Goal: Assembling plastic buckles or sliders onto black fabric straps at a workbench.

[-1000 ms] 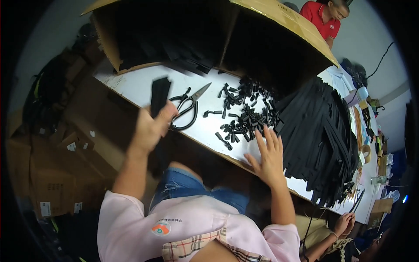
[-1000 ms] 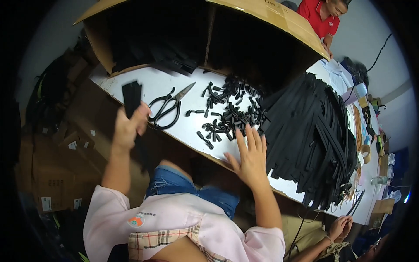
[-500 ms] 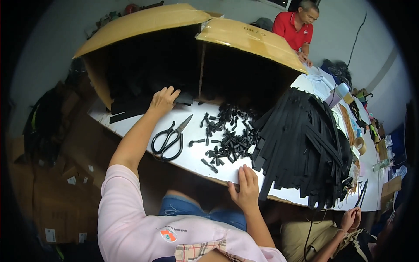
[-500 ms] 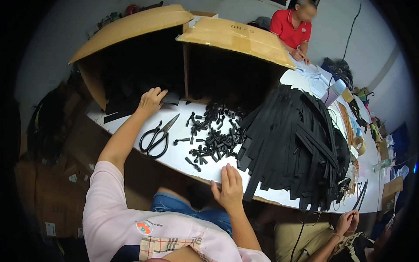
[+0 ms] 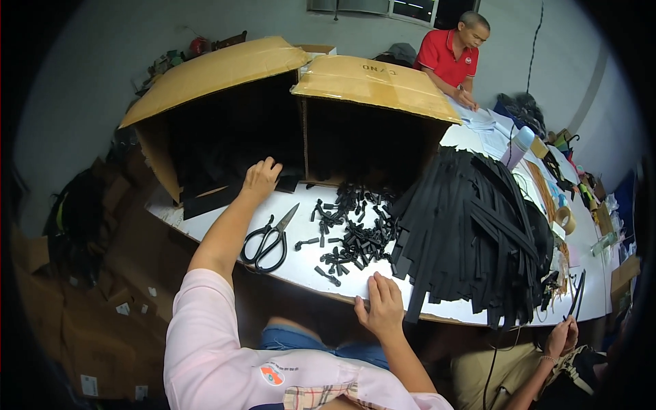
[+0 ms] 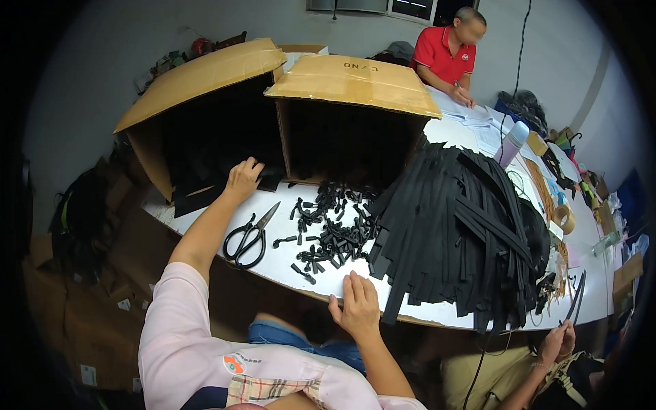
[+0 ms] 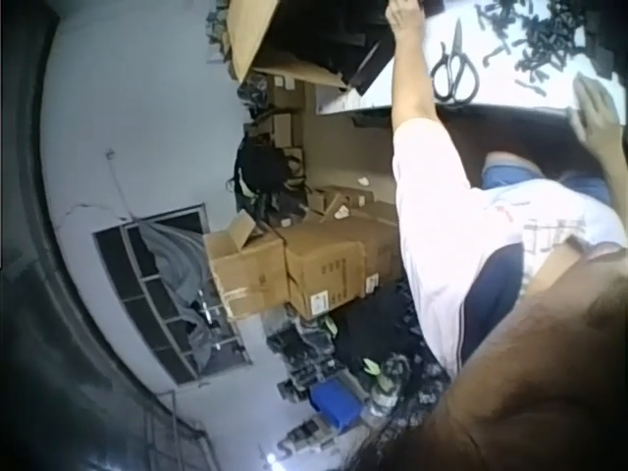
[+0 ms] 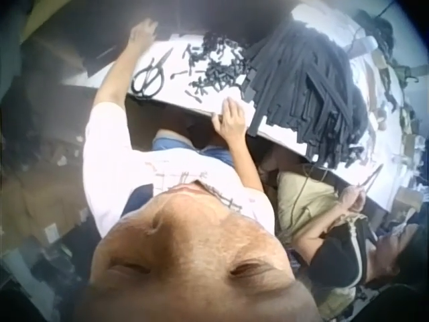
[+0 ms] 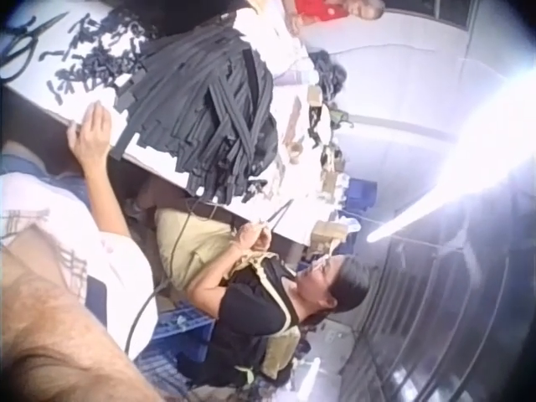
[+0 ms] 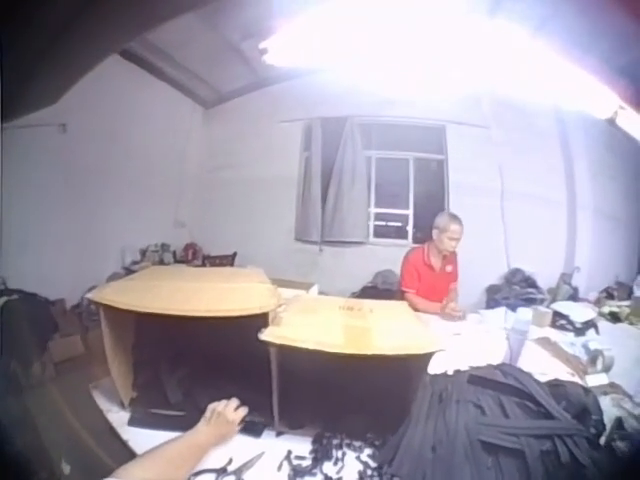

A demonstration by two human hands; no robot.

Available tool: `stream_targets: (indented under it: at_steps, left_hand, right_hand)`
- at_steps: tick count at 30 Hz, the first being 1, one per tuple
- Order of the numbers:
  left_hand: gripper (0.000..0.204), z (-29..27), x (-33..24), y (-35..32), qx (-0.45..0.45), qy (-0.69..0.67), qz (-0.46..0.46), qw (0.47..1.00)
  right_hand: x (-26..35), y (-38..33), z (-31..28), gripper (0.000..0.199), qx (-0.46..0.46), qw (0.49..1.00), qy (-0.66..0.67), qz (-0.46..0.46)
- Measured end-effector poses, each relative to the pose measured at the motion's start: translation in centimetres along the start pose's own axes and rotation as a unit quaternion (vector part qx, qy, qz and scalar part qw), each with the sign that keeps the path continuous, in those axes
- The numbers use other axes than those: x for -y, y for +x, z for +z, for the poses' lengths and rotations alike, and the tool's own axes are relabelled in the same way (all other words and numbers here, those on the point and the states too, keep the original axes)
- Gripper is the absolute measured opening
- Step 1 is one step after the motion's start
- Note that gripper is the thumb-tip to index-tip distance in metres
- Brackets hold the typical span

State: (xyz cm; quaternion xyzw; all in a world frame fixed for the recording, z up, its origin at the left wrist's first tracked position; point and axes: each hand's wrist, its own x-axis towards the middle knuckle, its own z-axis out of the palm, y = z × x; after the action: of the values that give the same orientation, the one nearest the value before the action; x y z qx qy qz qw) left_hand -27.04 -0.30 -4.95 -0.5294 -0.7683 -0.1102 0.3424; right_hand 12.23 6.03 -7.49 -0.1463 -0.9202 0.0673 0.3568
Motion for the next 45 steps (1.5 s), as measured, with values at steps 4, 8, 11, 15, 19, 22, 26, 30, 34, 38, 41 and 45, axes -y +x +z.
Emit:
stream_targets:
  at_steps: [4,8,11,15,19,22,26,30,34,38,41,45]
  left_hand:
    - [0.015,-1.6,0.0,0.7,-0.077,-0.051,-0.019,0.996]
    - [0.014,-6.6,-2.6,2.1,-0.184,-0.082,0.058,0.978]
    - [0.015,-8.5,-3.0,3.5,-0.216,-0.045,0.048,0.974]
    - [0.015,-8.9,-0.7,4.1,-0.325,-0.106,-0.134,0.93]
    - [0.024,-12.4,0.8,5.6,-0.407,-0.144,-0.256,0.865]
    - [0.023,-15.2,2.8,7.1,-0.469,-0.116,-0.238,0.843]
    - [0.024,-18.7,3.2,8.0,-0.463,-0.116,-0.299,0.826]
    - [0.025,-22.1,3.9,9.2,-0.515,-0.101,-0.257,0.812]
    - [0.037,-27.3,1.2,10.8,-0.462,-0.168,-0.269,0.828]
    - [0.04,-32.5,-3.1,10.4,-0.404,-0.404,-0.298,0.764]
    - [0.072,-31.2,-4.6,8.4,-0.329,-0.359,-0.354,0.799]
    - [0.067,-30.4,-14.4,5.7,-0.159,-0.578,-0.361,0.715]
  right_hand:
    - [0.1,-0.1,-0.2,0.041,-0.007,1.0,-0.006,-0.007]
    - [0.2,-0.4,-0.2,0.04,0.001,1.0,-0.023,0.003]
    - [0.2,-0.5,0.0,0.04,-0.005,1.0,-0.029,0.004]
    - [0.4,-0.4,-0.1,0.041,-0.011,0.999,-0.033,-0.009]
    - [0.1,-0.5,0.3,0.04,-0.024,0.999,-0.037,-0.015]
    - [0.1,-0.8,0.3,0.041,-0.009,0.999,-0.05,-0.012]
    - [0.0,-0.9,0.3,0.04,-0.028,0.998,-0.048,-0.012]
    - [0.3,-0.7,0.2,0.038,-0.022,0.999,-0.031,-0.006]
    - [0.6,0.6,-1.7,0.036,-0.056,0.998,0.038,0.003]
    - [3.5,6.3,-6.4,0.037,-0.098,0.984,0.122,-0.082]
    - [5.7,10.9,-10.3,0.048,-0.134,0.967,0.179,-0.125]
    - [6.8,13.3,-10.9,0.076,-0.048,0.934,0.348,-0.062]
